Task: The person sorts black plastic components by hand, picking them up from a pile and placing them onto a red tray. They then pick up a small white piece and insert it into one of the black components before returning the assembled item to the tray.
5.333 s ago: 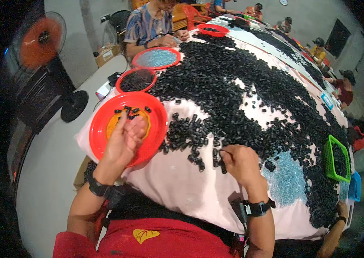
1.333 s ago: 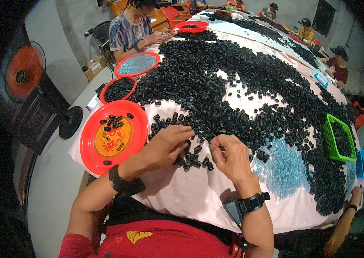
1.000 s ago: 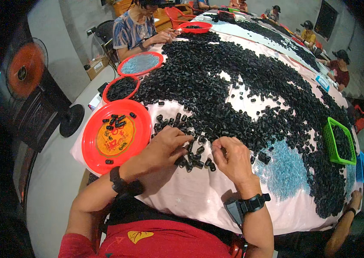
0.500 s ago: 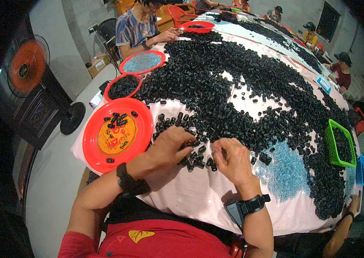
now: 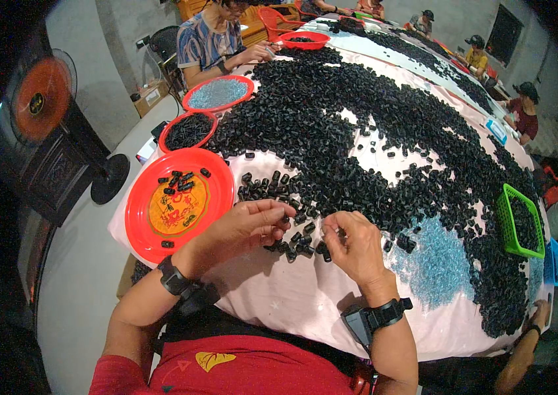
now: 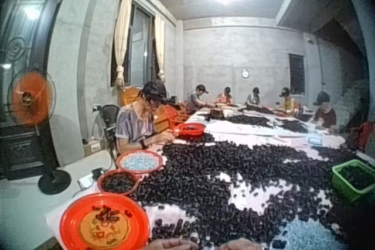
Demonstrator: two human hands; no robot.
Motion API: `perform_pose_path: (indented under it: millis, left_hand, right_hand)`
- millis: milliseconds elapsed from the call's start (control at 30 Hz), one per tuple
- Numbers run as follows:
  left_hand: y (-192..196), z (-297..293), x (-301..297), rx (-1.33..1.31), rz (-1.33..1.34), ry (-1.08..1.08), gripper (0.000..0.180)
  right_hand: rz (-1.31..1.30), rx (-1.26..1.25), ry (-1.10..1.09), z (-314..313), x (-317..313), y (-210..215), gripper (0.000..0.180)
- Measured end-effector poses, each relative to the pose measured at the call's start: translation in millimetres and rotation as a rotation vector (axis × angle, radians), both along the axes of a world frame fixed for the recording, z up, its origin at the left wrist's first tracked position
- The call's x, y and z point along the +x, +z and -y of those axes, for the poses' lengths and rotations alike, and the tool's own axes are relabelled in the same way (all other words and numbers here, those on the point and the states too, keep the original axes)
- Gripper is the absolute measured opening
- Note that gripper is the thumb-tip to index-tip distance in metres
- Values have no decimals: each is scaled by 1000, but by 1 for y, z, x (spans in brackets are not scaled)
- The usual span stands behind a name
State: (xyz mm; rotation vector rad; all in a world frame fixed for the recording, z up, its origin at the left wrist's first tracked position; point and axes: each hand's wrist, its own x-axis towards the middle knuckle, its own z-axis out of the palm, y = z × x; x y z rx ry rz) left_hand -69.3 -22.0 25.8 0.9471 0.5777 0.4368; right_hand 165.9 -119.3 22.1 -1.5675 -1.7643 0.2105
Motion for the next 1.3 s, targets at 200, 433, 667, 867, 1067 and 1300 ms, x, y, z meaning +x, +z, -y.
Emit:
perform_pose_path:
  millis: [200, 433, 667, 867, 1067, 1300]
  left_hand:
    - [-16, 9, -6, -90, 182, -35, 31]
    - [-14, 27, -3, -143, 172, 9, 33]
    - [-26, 33, 7, -224, 277, 28, 26]
    - [-34, 28, 7, -268, 284, 4, 29]
    - [-37, 29, 9, -238, 309, -1, 29]
    - [-44, 28, 6, -259, 370, -10, 31]
  right_hand:
    - [-107, 6, 21, 2, -5, 0, 8]
    - [-348, -22, 141, 4, -19, 1, 11]
    - [-294, 7, 204, 6, -25, 5, 14]
    - [-278, 39, 182, 4, -23, 3, 12]
    - [-145, 115, 236, 0, -22, 2, 17]
    - [-112, 137, 258, 1, -27, 10, 24]
